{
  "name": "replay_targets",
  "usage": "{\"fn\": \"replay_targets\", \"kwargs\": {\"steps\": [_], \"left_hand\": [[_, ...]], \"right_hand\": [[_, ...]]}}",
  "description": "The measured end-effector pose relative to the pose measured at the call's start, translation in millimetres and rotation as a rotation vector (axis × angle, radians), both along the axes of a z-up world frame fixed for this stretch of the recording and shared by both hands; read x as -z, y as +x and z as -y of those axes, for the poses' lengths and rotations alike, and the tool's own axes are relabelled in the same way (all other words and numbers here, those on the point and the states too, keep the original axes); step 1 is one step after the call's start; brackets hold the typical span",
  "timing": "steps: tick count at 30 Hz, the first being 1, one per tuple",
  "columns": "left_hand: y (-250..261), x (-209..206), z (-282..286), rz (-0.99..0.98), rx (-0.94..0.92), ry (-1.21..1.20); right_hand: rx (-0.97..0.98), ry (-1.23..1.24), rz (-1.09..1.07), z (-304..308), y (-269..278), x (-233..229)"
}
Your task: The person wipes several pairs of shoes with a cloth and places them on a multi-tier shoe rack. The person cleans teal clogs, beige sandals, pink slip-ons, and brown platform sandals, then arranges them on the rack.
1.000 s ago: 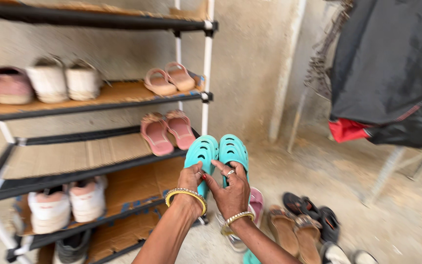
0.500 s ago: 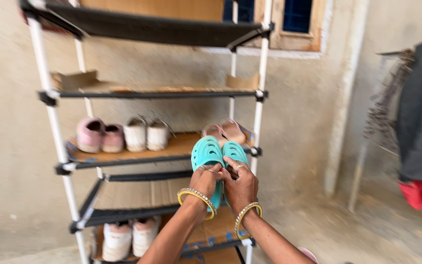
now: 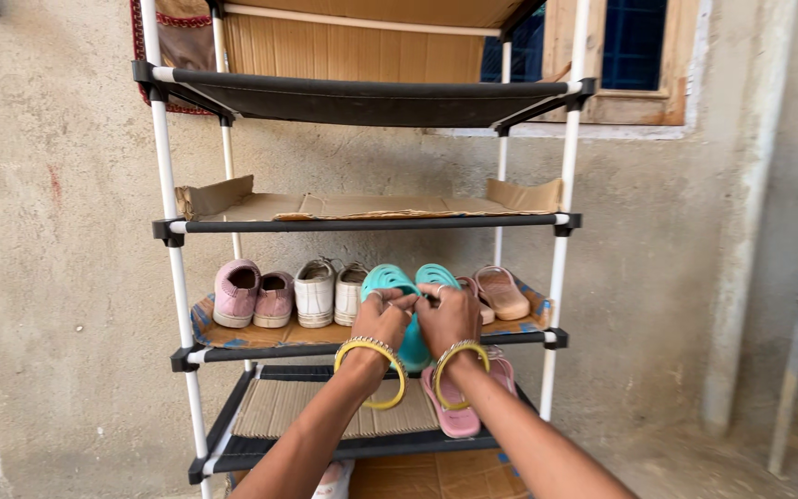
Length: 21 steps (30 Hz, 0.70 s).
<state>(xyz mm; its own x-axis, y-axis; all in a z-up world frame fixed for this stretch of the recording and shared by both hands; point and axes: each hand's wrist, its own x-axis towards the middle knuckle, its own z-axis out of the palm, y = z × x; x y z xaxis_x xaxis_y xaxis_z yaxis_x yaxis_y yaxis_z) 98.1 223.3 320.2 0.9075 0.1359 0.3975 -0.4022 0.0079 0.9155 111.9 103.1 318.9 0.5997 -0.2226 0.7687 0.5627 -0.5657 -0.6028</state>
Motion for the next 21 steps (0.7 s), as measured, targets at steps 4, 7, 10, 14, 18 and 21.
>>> {"fn": "replay_targets", "kwargs": {"steps": [4, 7, 10, 14, 18, 21], "left_hand": [[8.6, -5.9, -14.7, 0.218, -0.127, 0.144], [17.8, -9.9, -23.8, 0.322, -0.197, 0.177], [24.0, -12.8, -39.7, 0.330, -0.316, 0.361], [30.5, -12.1, -55.8, 0.125, -0.316, 0.666], [55.7, 4.3, -63.9, 0.246, -0.278, 0.829], [84.9, 14.3, -60.4, 0.217, -0.314, 1.030]], "right_hand": [[-0.007, 0.051, -0.118, -9.0, 41.1, -7.8], [-0.025, 0.085, -0.155, -16.2, 71.4, -11.0], [0.036, 0.053, -0.146, -25.3, 97.8, -9.5], [0.115, -0.004, -0.105, -27.3, 115.8, -17.5], [0.201, -0.049, -0.236, -22.7, 113.3, -27.9], [0.244, -0.174, -0.154, -15.4, 112.5, -28.9]]}}
